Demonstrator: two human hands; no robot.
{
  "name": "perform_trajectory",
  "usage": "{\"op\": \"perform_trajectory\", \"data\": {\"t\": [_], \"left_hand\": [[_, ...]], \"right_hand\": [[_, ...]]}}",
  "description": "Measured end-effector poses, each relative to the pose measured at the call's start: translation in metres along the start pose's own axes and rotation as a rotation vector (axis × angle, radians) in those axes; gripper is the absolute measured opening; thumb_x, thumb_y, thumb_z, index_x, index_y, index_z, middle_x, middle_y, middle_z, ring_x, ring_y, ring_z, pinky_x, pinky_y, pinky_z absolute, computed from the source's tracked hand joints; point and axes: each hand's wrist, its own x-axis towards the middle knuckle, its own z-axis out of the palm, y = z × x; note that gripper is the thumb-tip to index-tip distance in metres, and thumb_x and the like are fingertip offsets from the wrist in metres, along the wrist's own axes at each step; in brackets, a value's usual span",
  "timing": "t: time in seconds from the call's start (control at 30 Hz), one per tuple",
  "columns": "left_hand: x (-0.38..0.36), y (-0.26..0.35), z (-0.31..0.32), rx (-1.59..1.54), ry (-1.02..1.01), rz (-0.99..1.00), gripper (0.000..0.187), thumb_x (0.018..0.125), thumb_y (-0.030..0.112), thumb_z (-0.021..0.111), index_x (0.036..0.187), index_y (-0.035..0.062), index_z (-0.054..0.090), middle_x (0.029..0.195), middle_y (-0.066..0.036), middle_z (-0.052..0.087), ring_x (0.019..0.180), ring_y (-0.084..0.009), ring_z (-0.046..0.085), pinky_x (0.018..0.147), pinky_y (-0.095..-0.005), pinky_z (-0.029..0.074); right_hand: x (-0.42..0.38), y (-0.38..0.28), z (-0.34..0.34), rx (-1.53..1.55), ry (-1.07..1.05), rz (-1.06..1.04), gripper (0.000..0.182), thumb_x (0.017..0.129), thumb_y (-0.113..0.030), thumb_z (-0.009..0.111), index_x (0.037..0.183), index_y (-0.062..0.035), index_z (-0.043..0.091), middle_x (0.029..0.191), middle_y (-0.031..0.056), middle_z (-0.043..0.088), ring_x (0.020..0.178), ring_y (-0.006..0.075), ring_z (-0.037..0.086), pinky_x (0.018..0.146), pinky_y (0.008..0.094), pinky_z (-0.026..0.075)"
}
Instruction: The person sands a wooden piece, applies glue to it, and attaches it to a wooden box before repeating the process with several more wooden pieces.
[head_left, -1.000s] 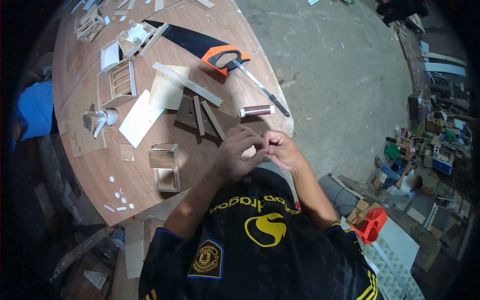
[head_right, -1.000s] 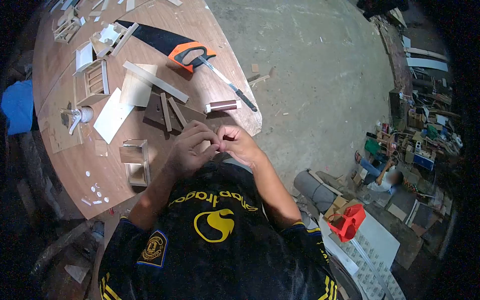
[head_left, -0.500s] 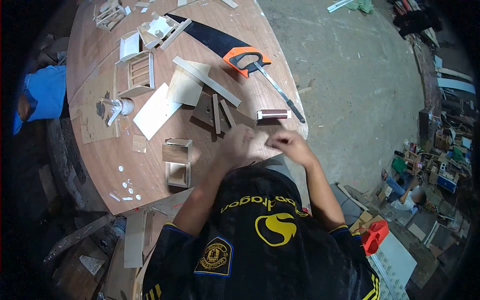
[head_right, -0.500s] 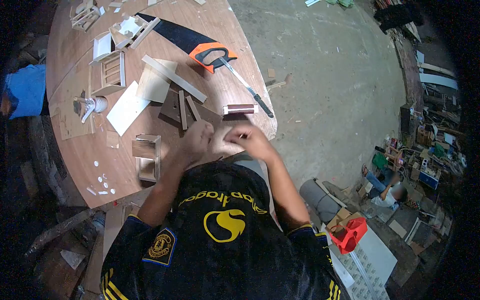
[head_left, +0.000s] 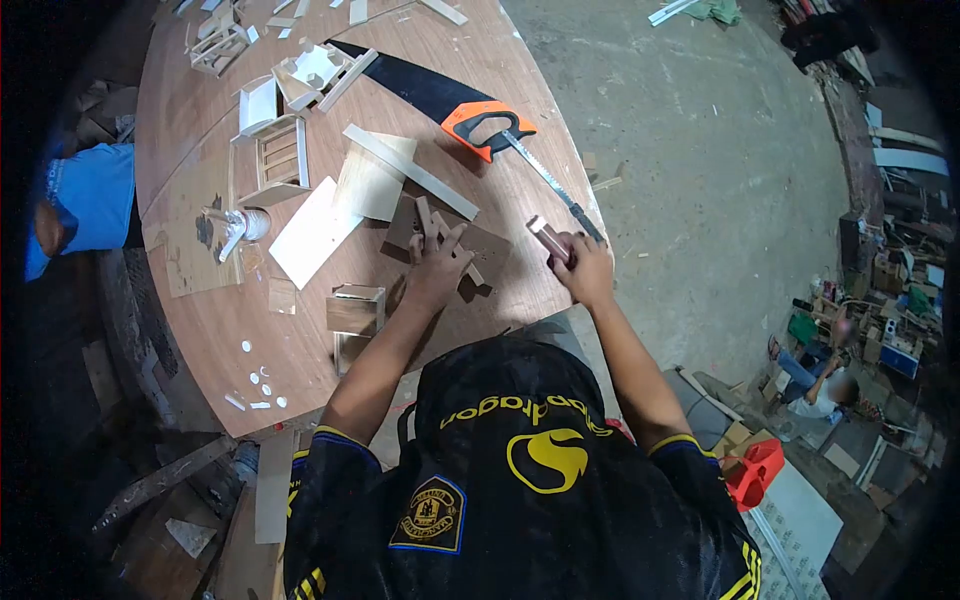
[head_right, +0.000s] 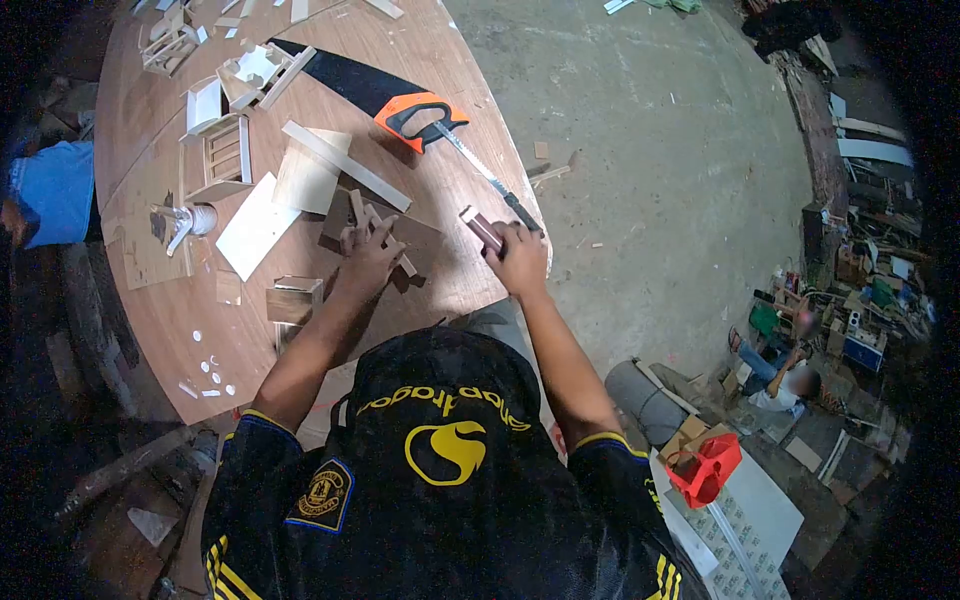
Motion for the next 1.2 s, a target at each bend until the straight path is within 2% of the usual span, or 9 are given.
{"op": "perform_trajectory", "data": {"t": [0.1, 0.23, 0.3, 0.37, 0.53, 0.63, 0.97, 1.17, 1.2], "left_hand": [[0.009, 0.005, -0.007, -0.116, 0.061, 0.037, 0.024, 0.086, 0.022, 0.063, 0.109, 0.0174, 0.068, 0.134, -0.006, 0.053, 0.134, -0.0292, 0.035, 0.1, -0.0573, 0.026], [0.021, 0.031, -0.031, -0.503, 0.18, 0.028, 0.024, 0.09, 0.016, 0.06, 0.113, 0.0076, 0.057, 0.106, -0.009, 0.065, 0.109, -0.0307, 0.056, 0.092, -0.0487, 0.038], [0.026, 0.054, -0.048, -0.923, 0.203, -0.094, 0.019, 0.098, 0.015, 0.05, 0.114, 0.0037, 0.053, 0.089, -0.012, 0.064, 0.078, -0.0303, 0.061, 0.071, -0.0375, 0.047], [0.027, 0.074, -0.069, -1.083, 0.1, -0.183, 0.02, 0.101, 0.018, 0.047, 0.113, 0.0027, 0.053, 0.085, -0.012, 0.062, 0.073, -0.0266, 0.06, 0.067, -0.0362, 0.046], [0.023, 0.1, -0.089, -1.448, -0.194, -0.346, 0.029, 0.105, 0.026, 0.041, 0.11, 0.0005, 0.053, 0.072, -0.01, 0.056, 0.064, -0.0189, 0.056, 0.061, -0.0339, 0.044], [0.021, 0.105, -0.098, -1.318, -0.113, -0.287, 0.027, 0.104, 0.026, 0.042, 0.108, 0.0021, 0.054, 0.069, -0.011, 0.056, 0.061, -0.0217, 0.056, 0.059, -0.0356, 0.045], [0.015, 0.106, -0.093, -1.31, -0.068, -0.329, 0.025, 0.102, 0.024, 0.046, 0.104, 0.0005, 0.055, 0.08, -0.015, 0.062, 0.07, -0.031, 0.064, 0.066, -0.0376, 0.051], [0.011, 0.105, -0.064, -1.098, 0.045, -0.102, 0.031, 0.101, 0.027, 0.047, 0.108, -0.0019, 0.058, 0.073, -0.012, 0.059, 0.066, -0.0212, 0.063, 0.065, -0.0374, 0.051], [0.013, 0.105, -0.088, -1.3, -0.23, -0.294, 0.032, 0.101, 0.027, 0.048, 0.11, -0.0009, 0.059, 0.072, -0.01, 0.059, 0.066, -0.0186, 0.061, 0.065, -0.0364, 0.051]], "right_hand": [[-0.025, 0.005, -0.006, 0.45, 0.061, 0.125, 0.037, 0.081, -0.015, 0.07, 0.115, -0.0022, 0.061, 0.095, 0.0143, 0.061, 0.085, 0.0249, 0.062, 0.078, 0.0348, 0.05], [-0.048, -0.003, -0.025, 0.75, -0.053, 0.415, 0.039, 0.09, -0.01, 0.059, 0.129, -0.0046, 0.054, 0.1, 0.0054, 0.062, 0.092, 0.0111, 0.058, 0.08, 0.0281, 0.048], [-0.051, -0.017, -0.039, 0.877, -0.011, 0.363, 0.039, 0.092, -0.009, 0.054, 0.131, -0.0035, 0.052, 0.101, 0.005, 0.062, 0.094, 0.0109, 0.057, 0.083, 0.027, 0.046], [-0.05, -0.042, -0.07, 1.061, -0.033, 0.311, 0.042, 0.097, -0.008, 0.043, 0.138, -0.0002, 0.044, 0.106, 0.006, 0.062, 0.099, 0.0136, 0.056, 0.093, 0.0271, 0.041], [-0.041, -0.068, -0.108, 0.722, 0.19, 0.038, 0.043, 0.097, -0.012, 0.048, 0.138, -0.0005, 0.046, 0.111, 0.0119, 0.061, 0.101, 0.0217, 0.059, 0.093, 0.0343, 0.043], [-0.041, -0.086, -0.129, 0.449, 0.184, -0.249, 0.046, 0.087, -0.019, 0.066, 0.132, -0.0115, 0.057, 0.095, 0.0138, 0.06, 0.085, 0.0325, 0.062, 0.07, 0.0367, 0.052], [-0.039, -0.092, -0.132, 0.254, 0.187, -0.196, 0.047, 0.083, -0.014, 0.07, 0.129, -0.0154, 0.062, 0.085, 0.0084, 0.058, 0.069, 0.0242, 0.061, 0.059, 0.034, 0.05], [-0.038, -0.08, -0.128, 0.287, 0.252, -0.211, 0.038, 0.085, -0.021, 0.07, 0.123, -0.0215, 0.067, 0.085, 0.006, 0.059, 0.064, 0.021, 0.061, 0.055, 0.0329, 0.05], [-0.043, -0.074, -0.124, 0.288, 0.254, -0.206, 0.038, 0.085, -0.021, 0.07, 0.123, -0.0215, 0.067, 0.085, 0.006, 0.059, 0.064, 0.021, 0.061, 0.055, 0.0329, 0.05]]}}
